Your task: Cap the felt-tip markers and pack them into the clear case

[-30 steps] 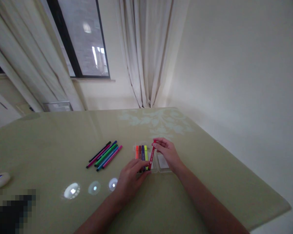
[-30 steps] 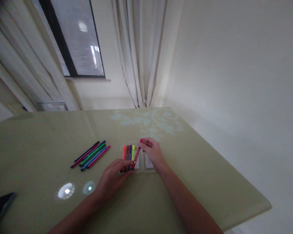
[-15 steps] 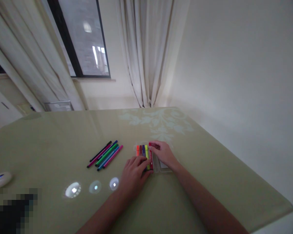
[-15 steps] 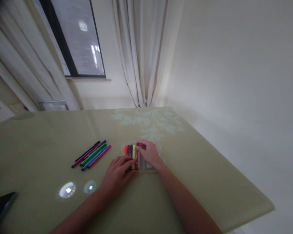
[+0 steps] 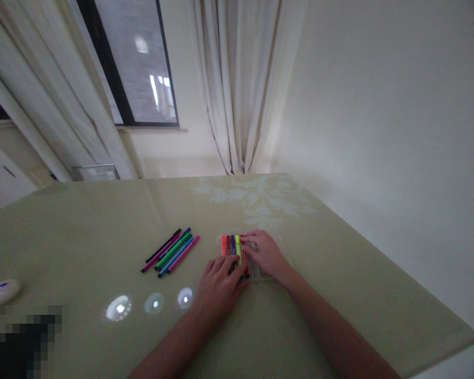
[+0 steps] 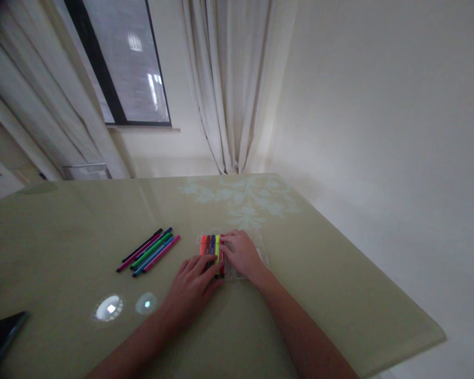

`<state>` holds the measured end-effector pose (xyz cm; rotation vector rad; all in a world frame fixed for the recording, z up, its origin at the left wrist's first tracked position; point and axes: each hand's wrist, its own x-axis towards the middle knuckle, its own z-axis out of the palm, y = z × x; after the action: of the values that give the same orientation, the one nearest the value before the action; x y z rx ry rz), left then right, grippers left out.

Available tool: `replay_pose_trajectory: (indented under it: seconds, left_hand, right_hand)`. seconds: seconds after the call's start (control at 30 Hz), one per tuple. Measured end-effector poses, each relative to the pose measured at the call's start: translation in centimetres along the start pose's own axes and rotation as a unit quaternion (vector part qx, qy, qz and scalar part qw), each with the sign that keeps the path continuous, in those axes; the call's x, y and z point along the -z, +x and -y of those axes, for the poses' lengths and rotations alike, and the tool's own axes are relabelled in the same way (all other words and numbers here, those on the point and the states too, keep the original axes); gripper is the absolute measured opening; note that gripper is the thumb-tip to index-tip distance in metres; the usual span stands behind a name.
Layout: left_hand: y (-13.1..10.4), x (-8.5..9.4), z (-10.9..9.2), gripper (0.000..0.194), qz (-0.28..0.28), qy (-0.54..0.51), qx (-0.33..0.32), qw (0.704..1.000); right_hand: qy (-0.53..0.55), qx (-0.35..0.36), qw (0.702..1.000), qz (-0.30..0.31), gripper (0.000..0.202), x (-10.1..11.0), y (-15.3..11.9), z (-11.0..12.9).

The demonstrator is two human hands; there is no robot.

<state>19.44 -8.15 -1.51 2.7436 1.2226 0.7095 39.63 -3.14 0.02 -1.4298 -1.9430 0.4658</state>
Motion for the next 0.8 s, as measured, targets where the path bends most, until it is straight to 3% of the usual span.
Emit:
replay_pose_trajectory:
  seconds: [0.2,0.4,0.5,0.57,0.7,0.8]
  left_hand:
    - [0.2,0.2,-0.1,0.034,0.003,-0.004,0.01,1.0]
    - [0.0,0.2,0.3,0.037,-0.015,-0.049,0.003,0.999]
    - [0.1,1.3,2.1,0.028,-0.054,-0.058,0.045,0.996]
    - [0.1,2.5,3.9,0.022,-0.069,0.003,0.111,0.991]
    - [-0.1,4.7,7.4,0.024,-0.03,0.17,0.218,0.961]
    - [-0.5,5.1,9.0,0.023,0.003,0.196,0.246,0.949]
  right_hand:
    - [-0.022,0.018,0.999,0.032,0.023,0.1,-0.2,-0.7]
    - [-0.003,0.007,1.0,0.003,0.023,0.2,-0.6,-0.7]
    - [-0.008,0.006,1.0,-0.006,0.023,0.6,-1.0,-0.3]
    - [-0.015,0.007,1.0,-0.014,0.023,0.8,-1.0,-0.1]
    - [-0.022,0.013,0.999,-0.023,0.023,1.1,-1.0,0.3]
    - [-0.013,0.02,0.999,-0.037,0.022,1.1,-1.0,0.5]
